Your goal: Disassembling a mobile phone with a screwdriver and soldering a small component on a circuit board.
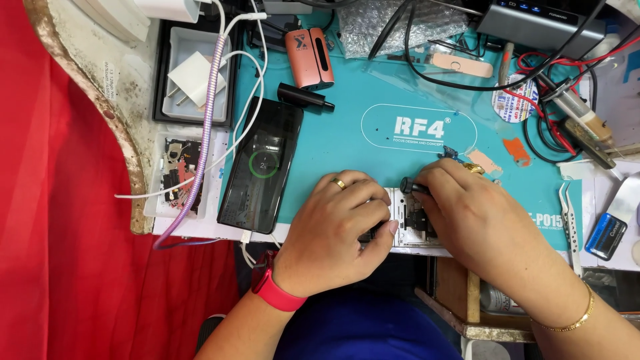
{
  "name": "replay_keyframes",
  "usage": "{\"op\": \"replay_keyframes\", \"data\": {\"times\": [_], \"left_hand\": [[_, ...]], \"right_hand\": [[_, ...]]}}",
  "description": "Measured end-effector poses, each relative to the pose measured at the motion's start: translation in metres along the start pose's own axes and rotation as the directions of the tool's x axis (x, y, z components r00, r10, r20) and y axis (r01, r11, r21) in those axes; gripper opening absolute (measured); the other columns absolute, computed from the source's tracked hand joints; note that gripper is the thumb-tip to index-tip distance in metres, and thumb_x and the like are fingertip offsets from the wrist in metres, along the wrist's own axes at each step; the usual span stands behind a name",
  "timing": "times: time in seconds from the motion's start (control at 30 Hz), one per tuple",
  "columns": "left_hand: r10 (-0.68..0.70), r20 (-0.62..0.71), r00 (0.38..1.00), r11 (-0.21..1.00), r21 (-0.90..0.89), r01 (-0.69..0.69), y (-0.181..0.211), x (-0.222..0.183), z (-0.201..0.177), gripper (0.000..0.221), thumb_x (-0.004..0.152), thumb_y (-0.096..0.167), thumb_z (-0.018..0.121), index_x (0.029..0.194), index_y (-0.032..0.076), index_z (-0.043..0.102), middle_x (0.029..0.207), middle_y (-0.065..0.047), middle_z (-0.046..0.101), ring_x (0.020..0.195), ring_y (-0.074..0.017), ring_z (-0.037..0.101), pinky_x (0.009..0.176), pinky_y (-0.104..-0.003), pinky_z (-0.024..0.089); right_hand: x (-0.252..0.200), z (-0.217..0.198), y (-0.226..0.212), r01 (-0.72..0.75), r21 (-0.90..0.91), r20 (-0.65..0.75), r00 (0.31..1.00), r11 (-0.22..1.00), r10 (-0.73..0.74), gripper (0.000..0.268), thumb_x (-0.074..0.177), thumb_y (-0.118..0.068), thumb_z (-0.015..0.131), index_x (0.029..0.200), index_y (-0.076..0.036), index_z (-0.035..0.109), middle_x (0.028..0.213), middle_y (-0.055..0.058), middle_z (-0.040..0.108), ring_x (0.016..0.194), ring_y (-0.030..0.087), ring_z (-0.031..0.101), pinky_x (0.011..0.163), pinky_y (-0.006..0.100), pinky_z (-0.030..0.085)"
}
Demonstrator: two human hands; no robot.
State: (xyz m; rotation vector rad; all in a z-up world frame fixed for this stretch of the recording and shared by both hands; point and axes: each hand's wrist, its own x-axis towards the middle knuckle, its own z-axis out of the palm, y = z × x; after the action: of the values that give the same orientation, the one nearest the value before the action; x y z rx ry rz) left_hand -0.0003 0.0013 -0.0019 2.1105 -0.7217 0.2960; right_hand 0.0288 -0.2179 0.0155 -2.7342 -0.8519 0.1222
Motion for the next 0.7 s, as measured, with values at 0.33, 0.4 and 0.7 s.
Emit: {"op": "replay_keyframes", "data": {"times": [0.33, 0.4, 0.7], "left_hand": [[-0.012, -0.015, 1.000, 1.000, -0.016, 0.011, -0.002, 0.000, 0.001, 0.014, 0.090, 0.012, 0.062, 0.078, 0.004, 0.062, 0.093, -0.007, 0.066, 0.098, -0.0310, 0.063, 0.080, -0.043, 0.044], [-0.032, -0.025, 0.999, 0.999, -0.034, 0.031, -0.001, 0.000, 0.001, 0.016, 0.089, 0.011, 0.060, 0.074, 0.005, 0.061, 0.087, -0.005, 0.064, 0.094, -0.0295, 0.063, 0.077, -0.041, 0.044], [-0.014, -0.047, 0.999, 0.997, -0.073, 0.011, -0.002, -0.001, 0.000, 0.011, 0.085, 0.006, 0.060, 0.075, 0.005, 0.059, 0.083, -0.006, 0.062, 0.095, -0.0310, 0.065, 0.078, -0.041, 0.045]], "right_hand": [[0.010, -0.003, 0.009, 0.381, -0.490, 0.203, 0.924, 0.784, -0.323, 0.012, 0.084, -0.008, 0.058, 0.085, -0.018, 0.053, 0.078, 0.003, 0.057, 0.060, 0.024, 0.060, 0.057, 0.039, 0.051], [0.015, -0.003, 0.009, 0.451, -0.566, 0.291, 0.893, 0.691, -0.344, 0.015, 0.085, -0.007, 0.059, 0.080, -0.020, 0.055, 0.071, 0.002, 0.059, 0.057, 0.023, 0.063, 0.055, 0.037, 0.051], [0.020, -0.005, -0.010, 0.527, -0.696, 0.412, 0.849, 0.488, -0.331, 0.026, 0.080, 0.004, 0.062, 0.069, -0.019, 0.055, 0.060, 0.002, 0.056, 0.048, 0.016, 0.054, 0.040, 0.031, 0.034]]}}
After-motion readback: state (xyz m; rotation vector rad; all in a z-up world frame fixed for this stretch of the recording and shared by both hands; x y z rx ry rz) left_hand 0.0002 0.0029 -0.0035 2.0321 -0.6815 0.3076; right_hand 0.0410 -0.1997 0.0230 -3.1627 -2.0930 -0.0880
